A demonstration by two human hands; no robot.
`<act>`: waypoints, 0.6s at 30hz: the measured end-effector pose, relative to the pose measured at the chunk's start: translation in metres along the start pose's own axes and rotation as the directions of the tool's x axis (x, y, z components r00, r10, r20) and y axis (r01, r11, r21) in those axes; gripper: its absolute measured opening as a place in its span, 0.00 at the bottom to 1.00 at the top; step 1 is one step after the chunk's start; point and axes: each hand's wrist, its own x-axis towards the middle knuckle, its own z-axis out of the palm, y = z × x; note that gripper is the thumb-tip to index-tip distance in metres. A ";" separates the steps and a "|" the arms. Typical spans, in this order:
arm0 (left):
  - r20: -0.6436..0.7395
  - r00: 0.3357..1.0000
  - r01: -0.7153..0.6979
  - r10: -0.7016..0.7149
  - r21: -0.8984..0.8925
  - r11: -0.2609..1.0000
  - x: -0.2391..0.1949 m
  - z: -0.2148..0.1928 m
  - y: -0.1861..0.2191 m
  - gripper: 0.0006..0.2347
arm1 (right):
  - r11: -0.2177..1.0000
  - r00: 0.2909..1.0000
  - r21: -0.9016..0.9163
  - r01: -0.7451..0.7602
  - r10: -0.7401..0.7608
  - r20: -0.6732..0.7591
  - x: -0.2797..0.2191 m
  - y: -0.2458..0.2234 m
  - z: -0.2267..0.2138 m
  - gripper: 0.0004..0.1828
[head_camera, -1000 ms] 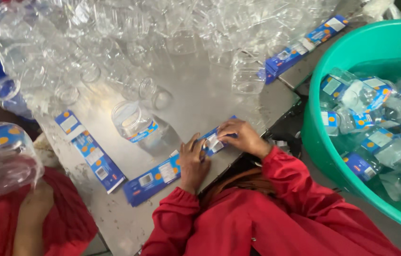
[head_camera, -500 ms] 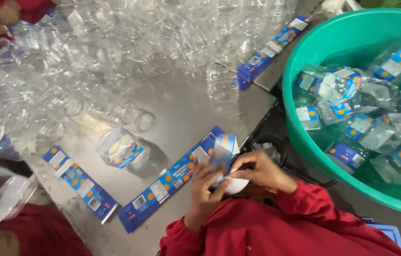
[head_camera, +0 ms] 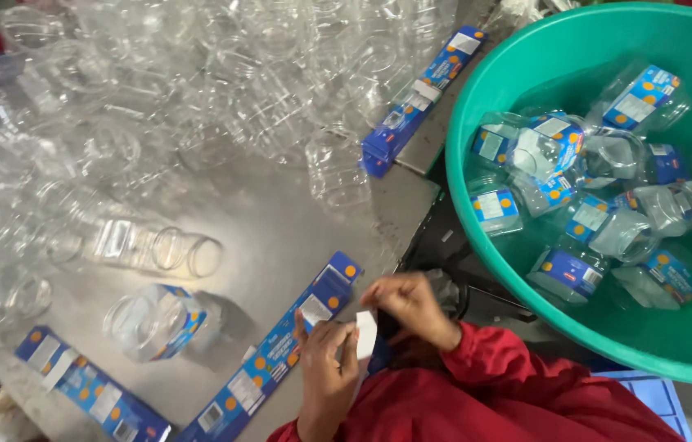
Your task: The person applies labels to clear plastic jars by hand at a workstation, peels the backing from labels, and places finished jars into a large green bin.
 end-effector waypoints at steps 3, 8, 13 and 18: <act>-0.181 0.981 -0.075 0.069 -0.026 0.997 0.019 0.003 0.007 0.03 | 0.901 0.979 -0.398 0.174 -0.203 -0.030 0.002 -0.026 -0.020 0.10; -0.026 0.987 -0.149 0.156 0.162 0.975 0.048 0.007 0.010 0.04 | 0.517 0.860 -0.712 0.475 -0.442 0.254 0.017 -0.047 -0.008 0.13; 0.102 0.995 -0.040 0.015 0.248 0.968 0.058 0.011 0.001 0.04 | 0.574 0.924 -0.725 0.381 -0.259 0.281 0.023 -0.027 -0.011 0.13; -0.066 0.989 -0.127 0.129 0.040 0.991 0.054 0.006 -0.006 0.04 | 0.963 0.984 0.257 -0.086 0.122 -0.129 0.035 -0.010 -0.027 0.08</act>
